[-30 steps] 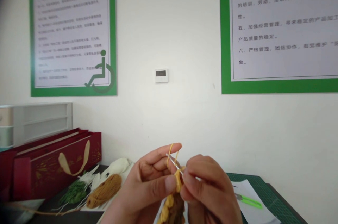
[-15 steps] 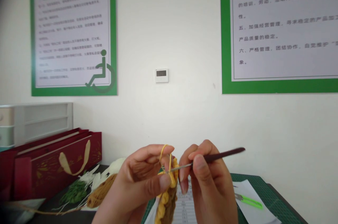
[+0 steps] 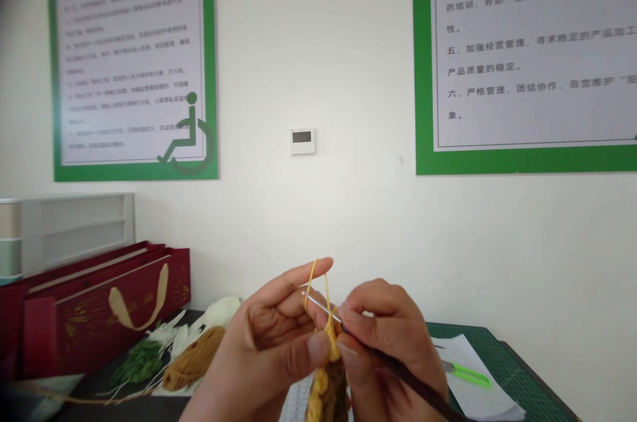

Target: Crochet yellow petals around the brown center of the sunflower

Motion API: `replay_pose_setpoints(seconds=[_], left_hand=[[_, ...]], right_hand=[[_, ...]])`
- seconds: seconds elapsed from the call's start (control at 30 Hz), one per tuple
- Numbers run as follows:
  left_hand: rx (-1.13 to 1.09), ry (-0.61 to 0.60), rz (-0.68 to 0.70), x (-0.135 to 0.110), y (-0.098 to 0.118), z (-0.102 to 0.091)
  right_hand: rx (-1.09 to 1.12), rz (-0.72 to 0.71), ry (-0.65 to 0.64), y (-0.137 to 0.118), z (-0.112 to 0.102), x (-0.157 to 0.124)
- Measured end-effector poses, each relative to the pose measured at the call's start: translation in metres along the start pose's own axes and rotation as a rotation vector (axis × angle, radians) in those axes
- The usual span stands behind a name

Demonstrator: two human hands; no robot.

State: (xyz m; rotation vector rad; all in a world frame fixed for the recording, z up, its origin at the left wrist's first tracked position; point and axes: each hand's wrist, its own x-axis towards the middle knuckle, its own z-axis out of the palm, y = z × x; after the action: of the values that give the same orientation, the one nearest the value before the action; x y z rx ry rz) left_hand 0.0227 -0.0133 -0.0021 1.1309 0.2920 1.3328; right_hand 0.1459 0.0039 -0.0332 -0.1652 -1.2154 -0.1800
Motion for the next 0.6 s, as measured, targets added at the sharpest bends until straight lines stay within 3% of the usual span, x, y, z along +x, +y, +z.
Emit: replay_pose_setpoints(seconds=[0.17,0.43,0.5,0.6], left_hand=[[0.043,0.004,0.041,0.002,0.002,-0.001],[0.182,0.072,0.149,0.001,-0.004,-0.004],[0.172,0.07,0.14,0.002,-0.005,-0.005],[0.155,0.072,0.168,0.002,-0.007,-0.005]], right_hand=[[0.259,0.247,-0.053,-0.002,0.002,-0.003],[0.269,0.298,0.043,0.001,0.003,-0.001],[0.24,0.287,0.041,0.001,0.003,0.001],[0.001,0.078,-0.046,0.002,-0.007,0.001]])
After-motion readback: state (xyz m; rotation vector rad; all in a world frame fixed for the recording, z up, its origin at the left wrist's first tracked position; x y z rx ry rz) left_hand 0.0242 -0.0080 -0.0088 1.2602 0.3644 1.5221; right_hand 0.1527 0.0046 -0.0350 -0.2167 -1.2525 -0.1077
